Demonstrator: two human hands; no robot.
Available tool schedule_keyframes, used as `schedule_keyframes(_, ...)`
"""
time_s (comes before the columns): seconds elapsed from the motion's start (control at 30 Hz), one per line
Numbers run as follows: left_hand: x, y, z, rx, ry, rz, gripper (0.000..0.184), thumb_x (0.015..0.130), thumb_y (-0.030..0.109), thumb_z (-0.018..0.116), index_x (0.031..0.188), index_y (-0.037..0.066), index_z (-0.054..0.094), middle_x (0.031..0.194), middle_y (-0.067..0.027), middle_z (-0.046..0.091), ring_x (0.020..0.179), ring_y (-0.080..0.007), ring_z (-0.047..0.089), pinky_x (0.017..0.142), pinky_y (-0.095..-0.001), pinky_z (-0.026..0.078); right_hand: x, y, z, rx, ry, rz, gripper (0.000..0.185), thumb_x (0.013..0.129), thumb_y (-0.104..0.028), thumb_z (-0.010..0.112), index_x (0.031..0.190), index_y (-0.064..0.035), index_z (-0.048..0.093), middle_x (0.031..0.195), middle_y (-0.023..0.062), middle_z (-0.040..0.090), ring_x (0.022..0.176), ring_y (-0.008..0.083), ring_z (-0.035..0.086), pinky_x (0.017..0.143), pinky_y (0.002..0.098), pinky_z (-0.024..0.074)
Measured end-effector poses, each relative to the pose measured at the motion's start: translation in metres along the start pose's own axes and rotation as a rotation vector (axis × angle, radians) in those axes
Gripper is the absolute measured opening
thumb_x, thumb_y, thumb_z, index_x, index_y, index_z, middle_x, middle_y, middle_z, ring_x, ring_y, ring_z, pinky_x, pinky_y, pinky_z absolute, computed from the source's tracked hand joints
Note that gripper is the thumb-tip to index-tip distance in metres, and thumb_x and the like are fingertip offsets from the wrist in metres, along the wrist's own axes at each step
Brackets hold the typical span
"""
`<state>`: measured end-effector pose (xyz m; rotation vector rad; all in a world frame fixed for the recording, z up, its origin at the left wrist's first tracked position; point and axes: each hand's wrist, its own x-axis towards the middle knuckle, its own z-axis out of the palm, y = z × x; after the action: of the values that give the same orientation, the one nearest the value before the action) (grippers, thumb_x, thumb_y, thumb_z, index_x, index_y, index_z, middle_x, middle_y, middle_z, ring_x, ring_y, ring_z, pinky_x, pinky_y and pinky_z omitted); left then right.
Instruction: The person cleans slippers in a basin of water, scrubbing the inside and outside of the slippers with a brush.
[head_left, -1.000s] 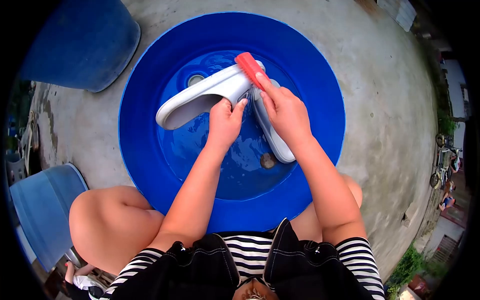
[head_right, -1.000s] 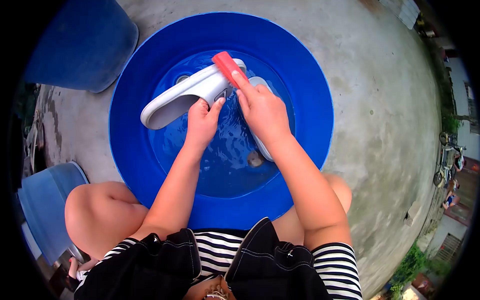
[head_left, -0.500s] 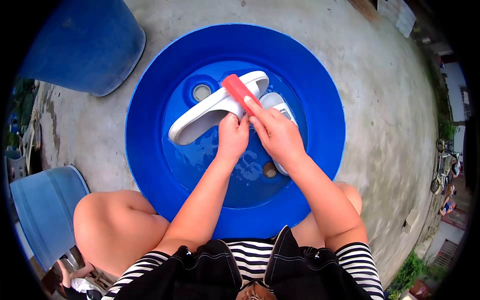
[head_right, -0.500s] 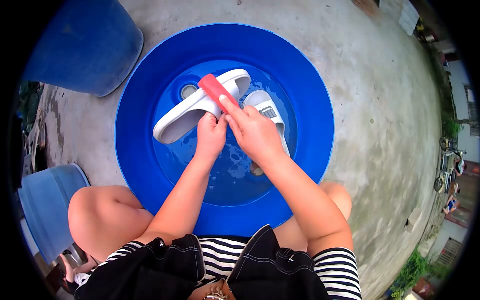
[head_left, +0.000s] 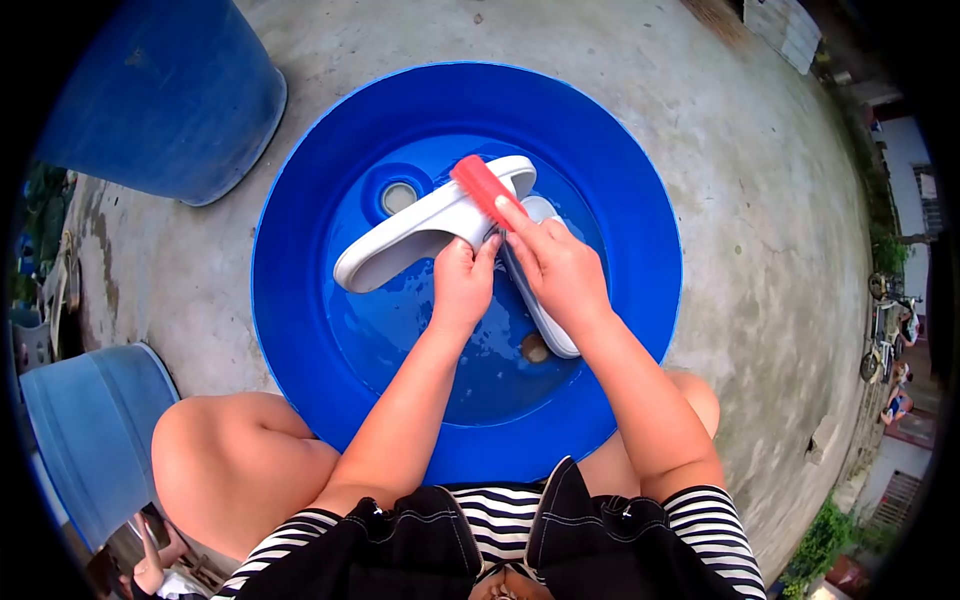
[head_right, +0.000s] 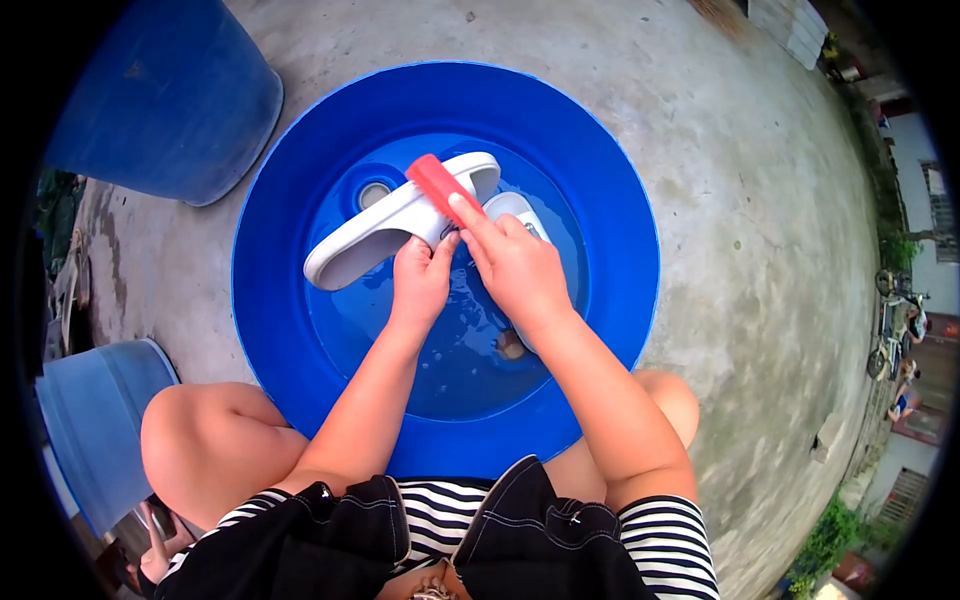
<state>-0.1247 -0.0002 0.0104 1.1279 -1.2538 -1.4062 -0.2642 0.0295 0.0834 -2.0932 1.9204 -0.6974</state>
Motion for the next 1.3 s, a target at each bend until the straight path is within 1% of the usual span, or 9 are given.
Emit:
schedule_keyframes(0.13, -0.002, 0.000, 0.006, 0.076, -0.010, 0.004, 0.028, 0.100, 0.010, 0.063, 0.125, -0.004, 0.065, 0.112, -0.0068, 0.071, 0.103, -0.0135, 0.064, 0.092, -0.0300, 0.050, 0.005, 0.011, 0.002, 0.097, 0.082, 0.035, 0.047, 0.099, -0.023, 0.064, 0.144, -0.0313, 0.058, 0.079, 0.0090, 0.059, 0.065, 0.0281, 0.063, 0.058, 0.0427, 0.0524)
schedule_keyframes(0.2, 0.000, -0.005, 0.003, -0.126, 0.059, 0.014, 0.020, 0.097, 0.011, 0.066, 0.111, -0.003, 0.069, 0.093, -0.0105, 0.073, 0.086, -0.0148, 0.066, 0.074, -0.0332, 0.052, -0.012, -0.011, 0.011, 0.198, -0.029, -0.100, 0.054, 0.097, -0.017, 0.068, 0.147, -0.0317, 0.056, 0.082, 0.0092, 0.059, 0.068, 0.0275, 0.061, 0.063, 0.0395, 0.0511)
schedule_keyframes(0.4, 0.001, 0.009, 0.000, -0.015, -0.087, -0.037, 0.038, 0.102, 0.008, 0.061, 0.137, -0.005, 0.057, 0.126, -0.0091, 0.067, 0.115, -0.0140, 0.060, 0.101, -0.0299, 0.046, 0.016, 0.019, -0.004, 0.059, 0.052, 0.133, 0.049, 0.098, -0.013, 0.064, 0.144, -0.0278, 0.058, 0.078, 0.0094, 0.061, 0.066, 0.0263, 0.060, 0.061, 0.0383, 0.0496)
schedule_keyframes(0.57, 0.000, 0.000, -0.001, -0.244, 0.030, -0.117, 0.021, 0.098, 0.006, 0.066, 0.117, -0.001, 0.063, 0.111, -0.0082, 0.068, 0.099, -0.0148, 0.064, 0.087, -0.0318, 0.054, -0.013, -0.011, 0.014, 0.224, -0.030, -0.103, 0.052, 0.096, -0.011, 0.066, 0.145, -0.0282, 0.059, 0.079, 0.0102, 0.059, 0.067, 0.0275, 0.060, 0.063, 0.0388, 0.0503)
schedule_keyframes(0.73, 0.003, 0.002, 0.001, -0.043, -0.105, -0.063, 0.035, 0.101, 0.009, 0.063, 0.133, -0.004, 0.060, 0.124, -0.0078, 0.068, 0.112, -0.0128, 0.062, 0.098, -0.0285, 0.048, 0.013, 0.023, -0.006, 0.077, 0.090, 0.126, 0.048, 0.099, -0.011, 0.063, 0.144, -0.0256, 0.059, 0.076, 0.0099, 0.060, 0.066, 0.0245, 0.060, 0.061, 0.0368, 0.0496)
schedule_keyframes(0.97, 0.004, -0.001, -0.008, -0.146, -0.053, -0.057, 0.030, 0.101, 0.008, 0.064, 0.128, -0.002, 0.062, 0.119, -0.0079, 0.068, 0.109, -0.0134, 0.062, 0.093, -0.0289, 0.050, -0.012, -0.010, 0.008, 0.127, 0.034, -0.192, 0.052, 0.095, -0.015, 0.069, 0.144, -0.0316, 0.059, 0.075, 0.0079, 0.054, 0.062, 0.0240, 0.058, 0.058, 0.0373, 0.0491)
schedule_keyframes(1.03, 0.004, 0.000, -0.003, -0.142, -0.092, -0.011, 0.034, 0.101, 0.008, 0.063, 0.133, -0.003, 0.060, 0.124, -0.0074, 0.067, 0.113, -0.0134, 0.061, 0.099, -0.0290, 0.047, 0.005, 0.014, 0.001, 0.092, 0.077, -0.012, 0.052, 0.096, -0.015, 0.068, 0.145, -0.0297, 0.059, 0.075, 0.0082, 0.056, 0.062, 0.0249, 0.058, 0.058, 0.0374, 0.0488)
schedule_keyframes(1.07, 0.002, 0.002, 0.003, -0.135, -0.045, 0.043, 0.027, 0.099, 0.013, 0.064, 0.122, -0.003, 0.067, 0.108, -0.0088, 0.073, 0.100, -0.0125, 0.064, 0.088, -0.0294, 0.050, 0.011, 0.024, -0.002, 0.094, 0.103, 0.084, 0.051, 0.096, -0.015, 0.067, 0.145, -0.0289, 0.059, 0.075, 0.0085, 0.056, 0.063, 0.0253, 0.058, 0.059, 0.0376, 0.0486)
schedule_keyframes(1.3, 0.003, 0.001, -0.005, 0.019, -0.018, 0.027, 0.022, 0.099, 0.010, 0.062, 0.115, -0.004, 0.068, 0.098, -0.0140, 0.074, 0.089, -0.0209, 0.070, 0.079, -0.0347, 0.053, -0.014, -0.011, 0.009, 0.149, 0.016, -0.115, 0.048, 0.097, -0.022, 0.067, 0.143, -0.0341, 0.059, 0.076, 0.0081, 0.055, 0.063, 0.0268, 0.062, 0.060, 0.0404, 0.0535)
